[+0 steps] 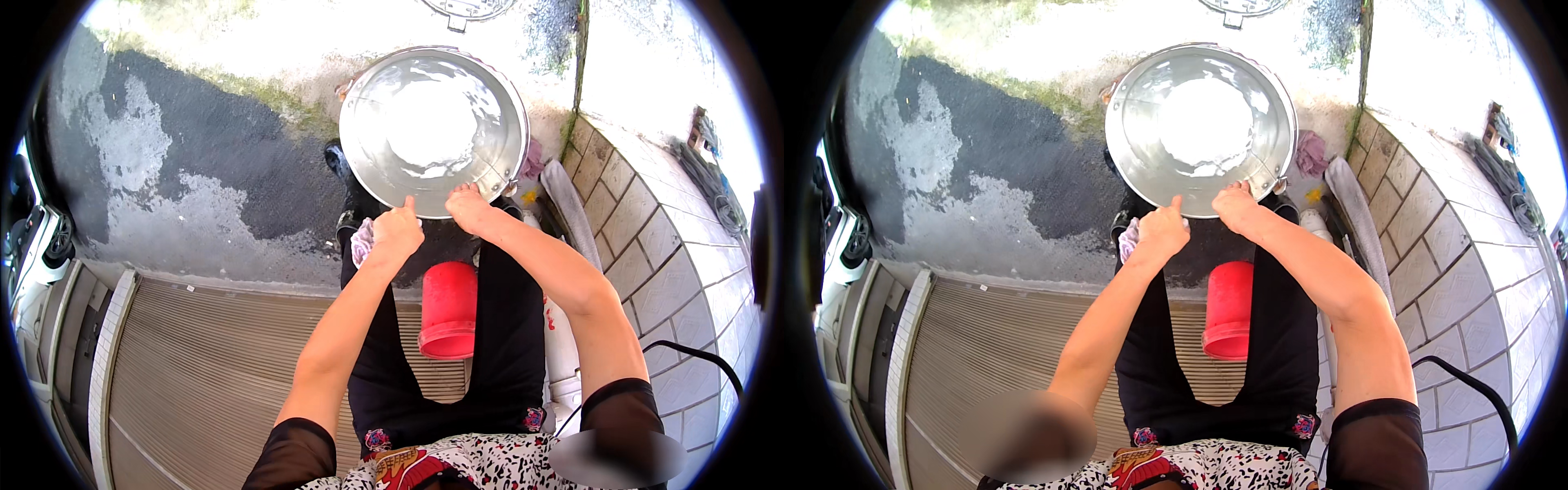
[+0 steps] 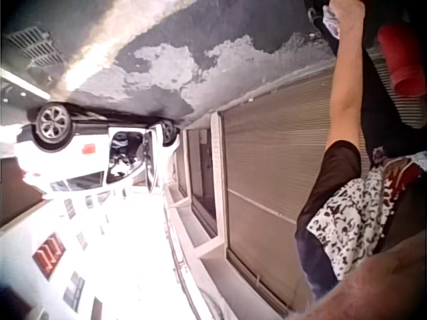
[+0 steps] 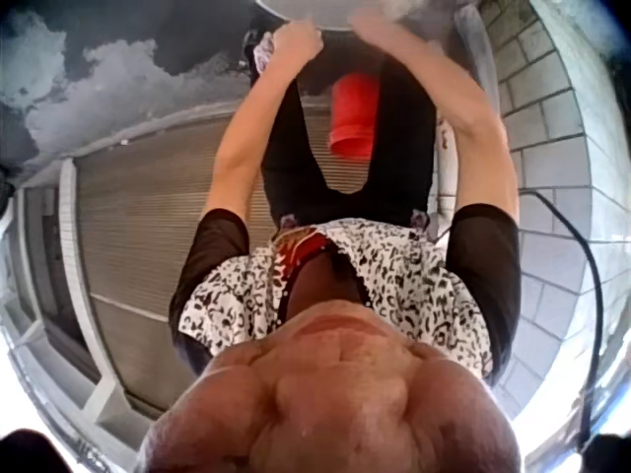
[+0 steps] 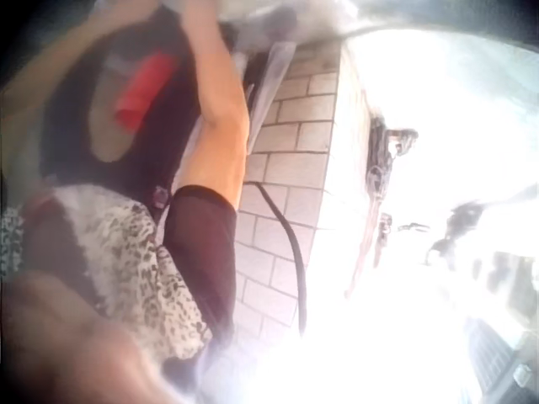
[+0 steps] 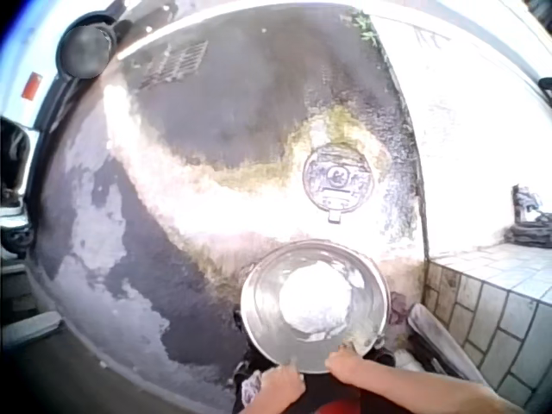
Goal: The person wrings out a cloth in a basin of water, retrieves a car key from a blue bag in a garage, and then wipes down the exterior door handle and window frame of a white car.
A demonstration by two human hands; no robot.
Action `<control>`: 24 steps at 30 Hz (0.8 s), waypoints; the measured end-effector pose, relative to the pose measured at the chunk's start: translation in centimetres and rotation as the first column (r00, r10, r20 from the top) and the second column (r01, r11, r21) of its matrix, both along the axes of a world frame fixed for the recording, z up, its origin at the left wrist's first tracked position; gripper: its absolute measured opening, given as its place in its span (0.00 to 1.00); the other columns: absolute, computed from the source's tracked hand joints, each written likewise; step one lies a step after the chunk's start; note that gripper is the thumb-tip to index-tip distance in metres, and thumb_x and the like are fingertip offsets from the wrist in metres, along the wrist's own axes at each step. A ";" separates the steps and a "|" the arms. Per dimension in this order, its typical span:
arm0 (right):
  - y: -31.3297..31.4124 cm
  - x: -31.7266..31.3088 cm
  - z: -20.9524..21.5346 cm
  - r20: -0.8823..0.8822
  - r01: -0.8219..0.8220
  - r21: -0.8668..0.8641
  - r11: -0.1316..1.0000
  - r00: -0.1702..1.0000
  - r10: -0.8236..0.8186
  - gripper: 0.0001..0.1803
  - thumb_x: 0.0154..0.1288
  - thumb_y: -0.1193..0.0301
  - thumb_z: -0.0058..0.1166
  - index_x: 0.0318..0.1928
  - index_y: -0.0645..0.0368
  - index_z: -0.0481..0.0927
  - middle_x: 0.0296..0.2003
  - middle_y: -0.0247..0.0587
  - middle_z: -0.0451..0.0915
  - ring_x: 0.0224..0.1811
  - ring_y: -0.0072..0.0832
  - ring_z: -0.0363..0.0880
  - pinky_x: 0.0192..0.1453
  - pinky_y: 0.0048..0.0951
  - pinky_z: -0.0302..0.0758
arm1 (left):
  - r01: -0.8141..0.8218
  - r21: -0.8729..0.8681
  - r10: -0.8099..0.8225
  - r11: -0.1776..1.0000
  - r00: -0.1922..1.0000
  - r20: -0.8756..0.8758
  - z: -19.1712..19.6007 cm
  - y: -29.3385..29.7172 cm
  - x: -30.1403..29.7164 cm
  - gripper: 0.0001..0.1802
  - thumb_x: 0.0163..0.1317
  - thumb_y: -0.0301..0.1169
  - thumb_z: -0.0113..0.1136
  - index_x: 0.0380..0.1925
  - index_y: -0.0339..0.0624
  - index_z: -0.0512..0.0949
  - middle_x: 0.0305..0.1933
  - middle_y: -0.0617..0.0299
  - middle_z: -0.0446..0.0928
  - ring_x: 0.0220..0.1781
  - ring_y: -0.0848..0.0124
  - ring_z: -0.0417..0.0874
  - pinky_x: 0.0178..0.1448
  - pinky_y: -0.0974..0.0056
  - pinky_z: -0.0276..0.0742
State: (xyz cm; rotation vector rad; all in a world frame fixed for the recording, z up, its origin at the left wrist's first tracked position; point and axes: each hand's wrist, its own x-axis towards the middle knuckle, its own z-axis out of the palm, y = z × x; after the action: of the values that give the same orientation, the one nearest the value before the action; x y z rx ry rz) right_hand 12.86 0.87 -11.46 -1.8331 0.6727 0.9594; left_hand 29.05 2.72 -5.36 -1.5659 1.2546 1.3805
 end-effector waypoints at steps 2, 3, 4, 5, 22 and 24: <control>-3.3 0.5 1.5 0.015 0.000 0.060 0.998 1.000 -0.001 0.12 0.47 0.79 0.50 0.34 0.65 0.80 0.40 0.54 0.78 0.47 0.46 0.75 0.52 0.50 0.66 | -0.044 -0.060 0.045 0.997 0.999 0.015 0.7 -1.3 0.8 0.29 0.51 0.35 0.55 0.56 0.46 0.64 0.36 0.46 0.79 0.39 0.54 0.81 0.44 0.56 0.77; -5.0 1.1 2.4 0.031 -0.002 0.092 0.996 1.000 -0.001 0.10 0.47 0.79 0.50 0.32 0.66 0.81 0.38 0.54 0.79 0.45 0.46 0.77 0.50 0.49 0.69 | -0.067 -0.089 0.070 0.994 0.997 0.029 0.9 -1.7 1.4 0.29 0.51 0.35 0.55 0.56 0.47 0.64 0.36 0.47 0.79 0.39 0.54 0.81 0.44 0.56 0.77; -6.8 1.7 3.4 0.085 -0.012 0.057 0.998 0.996 0.007 0.08 0.46 0.81 0.48 0.28 0.68 0.80 0.33 0.56 0.79 0.39 0.47 0.79 0.42 0.46 0.74 | -0.100 -0.148 0.108 0.984 0.993 0.052 0.9 -2.0 1.9 0.26 0.49 0.34 0.56 0.52 0.50 0.67 0.33 0.46 0.79 0.37 0.53 0.81 0.43 0.54 0.76; -8.0 2.0 3.7 0.109 0.021 0.049 0.999 0.994 -0.026 0.08 0.45 0.81 0.47 0.27 0.69 0.79 0.32 0.57 0.79 0.38 0.48 0.79 0.42 0.44 0.75 | -0.129 -0.212 0.140 0.969 0.989 0.038 1.0 -2.7 2.2 0.24 0.49 0.34 0.56 0.50 0.50 0.69 0.32 0.46 0.79 0.36 0.52 0.81 0.42 0.53 0.76; -20.6 9.3 3.1 0.101 -0.045 -0.003 0.999 0.994 0.045 0.11 0.46 0.76 0.46 0.28 0.65 0.81 0.31 0.53 0.80 0.36 0.45 0.79 0.36 0.39 0.73 | -0.316 -0.435 0.355 0.843 0.935 0.010 1.1 -13.7 7.3 0.19 0.48 0.35 0.59 0.41 0.41 0.75 0.38 0.49 0.79 0.44 0.54 0.79 0.49 0.57 0.74; -19.6 9.0 3.7 0.080 -0.035 -0.006 0.999 0.996 0.035 0.10 0.47 0.77 0.46 0.29 0.65 0.81 0.32 0.53 0.80 0.37 0.45 0.79 0.37 0.38 0.73 | -0.319 -0.460 0.361 0.829 0.932 0.006 1.0 -12.5 7.1 0.18 0.47 0.35 0.59 0.39 0.43 0.76 0.36 0.49 0.79 0.43 0.53 0.79 0.47 0.56 0.74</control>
State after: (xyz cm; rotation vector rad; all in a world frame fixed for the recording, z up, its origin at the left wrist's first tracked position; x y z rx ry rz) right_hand 21.88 -18.75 -7.73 -1.8824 0.5954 0.9025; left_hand 36.19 -9.73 -4.38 -2.2445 1.3512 1.2563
